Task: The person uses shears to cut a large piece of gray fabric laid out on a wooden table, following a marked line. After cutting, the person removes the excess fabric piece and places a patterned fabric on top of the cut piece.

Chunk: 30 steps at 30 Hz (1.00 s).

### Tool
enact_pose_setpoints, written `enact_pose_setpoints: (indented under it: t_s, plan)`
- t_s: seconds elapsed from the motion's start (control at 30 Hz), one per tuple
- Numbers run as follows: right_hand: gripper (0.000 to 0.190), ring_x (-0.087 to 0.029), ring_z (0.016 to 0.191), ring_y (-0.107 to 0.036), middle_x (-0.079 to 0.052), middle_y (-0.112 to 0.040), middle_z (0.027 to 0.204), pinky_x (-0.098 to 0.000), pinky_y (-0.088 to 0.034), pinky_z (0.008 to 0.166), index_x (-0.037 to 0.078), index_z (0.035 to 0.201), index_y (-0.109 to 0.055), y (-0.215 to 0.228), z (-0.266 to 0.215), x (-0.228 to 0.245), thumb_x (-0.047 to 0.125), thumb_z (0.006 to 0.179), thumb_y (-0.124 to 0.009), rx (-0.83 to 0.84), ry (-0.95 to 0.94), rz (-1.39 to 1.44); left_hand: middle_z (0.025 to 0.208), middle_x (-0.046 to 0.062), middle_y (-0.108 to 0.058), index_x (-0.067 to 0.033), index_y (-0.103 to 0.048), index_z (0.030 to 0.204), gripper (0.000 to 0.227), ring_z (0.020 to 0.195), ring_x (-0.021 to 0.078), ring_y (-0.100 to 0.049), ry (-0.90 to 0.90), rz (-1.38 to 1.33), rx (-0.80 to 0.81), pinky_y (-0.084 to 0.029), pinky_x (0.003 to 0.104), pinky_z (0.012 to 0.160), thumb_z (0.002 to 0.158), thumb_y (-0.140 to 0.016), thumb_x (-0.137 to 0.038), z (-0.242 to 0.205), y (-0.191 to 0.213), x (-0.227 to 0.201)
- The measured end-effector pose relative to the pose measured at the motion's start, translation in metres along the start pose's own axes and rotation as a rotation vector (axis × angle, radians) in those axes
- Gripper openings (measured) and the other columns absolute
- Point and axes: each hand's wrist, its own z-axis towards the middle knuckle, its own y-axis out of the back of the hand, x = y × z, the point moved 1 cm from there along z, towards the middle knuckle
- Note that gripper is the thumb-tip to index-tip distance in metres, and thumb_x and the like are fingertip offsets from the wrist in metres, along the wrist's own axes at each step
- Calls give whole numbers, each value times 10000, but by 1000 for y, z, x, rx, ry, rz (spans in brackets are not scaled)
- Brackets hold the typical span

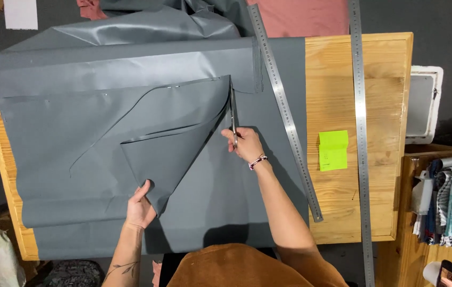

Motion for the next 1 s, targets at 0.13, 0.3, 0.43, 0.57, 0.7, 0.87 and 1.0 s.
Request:
enact_pose_setpoints:
  t_s: [0.13, 0.3, 0.43, 0.57, 0.7, 0.87, 1.0]
  plan:
    - [478, -112, 340, -476, -85, -622, 486, -213, -386, 328, 87, 607, -622, 2, 7, -8, 465, 850, -786, -19, 1, -46, 1133, 107, -742, -83, -747, 1068, 253, 1075, 275, -687, 25, 51, 93, -490, 419, 1018, 936, -693, -292, 3, 9, -3]
    - [466, -118, 324, -498, -60, -593, 445, -218, -374, 334, 97, 589, -630, 0, 13, -21, 432, 894, -738, -36, 32, -73, 1160, 175, -742, 36, -703, 1244, 780, 1107, 284, -630, -195, 817, 592, -455, 459, 1023, 938, -434, -629, -37, -84, -70]
    - [469, -109, 336, -471, -62, -575, 448, -210, -358, 345, 94, 596, -612, 1, 8, -16, 441, 863, -780, -56, 22, -59, 930, -11, -774, -251, -768, 1057, 422, 1054, 256, -693, -652, 1432, 177, -503, 412, 954, 1075, -430, -503, 13, -160, -84]
    - [473, -101, 341, -476, -64, -577, 455, -198, -353, 346, 111, 603, -617, 0, 18, -31, 467, 878, -761, -67, 18, -36, 1451, 74, -513, -167, -565, 1406, 375, 1381, 295, -456, -1358, 1653, 347, -381, 454, 1142, 1034, -560, -217, 65, -232, -56]
    - [505, -114, 319, -456, -84, -563, 445, -210, -340, 330, 107, 578, -582, 9, 11, -19, 463, 894, -749, -71, -14, -7, 1660, 114, -259, -129, -392, 1560, 534, 1531, 289, -243, -1516, 1695, 432, -146, 545, 1249, 1053, -498, -255, 105, -251, -22]
    - [509, -121, 376, -489, -70, -602, 461, -212, -353, 390, 114, 567, -591, 15, 4, -8, 486, 864, -772, -45, -20, -147, 1654, 81, -283, -155, -404, 1561, 495, 1528, 245, -250, -1595, 1646, 371, -119, 502, 1260, 1074, -440, -241, 113, -250, -17]
    - [525, -134, 417, -515, -63, -609, 457, -222, -378, 451, 125, 553, -587, 13, -3, -12, 514, 855, -769, -34, -6, -202, 1651, 56, -296, -164, -424, 1553, 475, 1528, 216, -259, -1575, 1604, 390, -111, 479, 1269, 1085, -410, -243, 115, -246, -20]
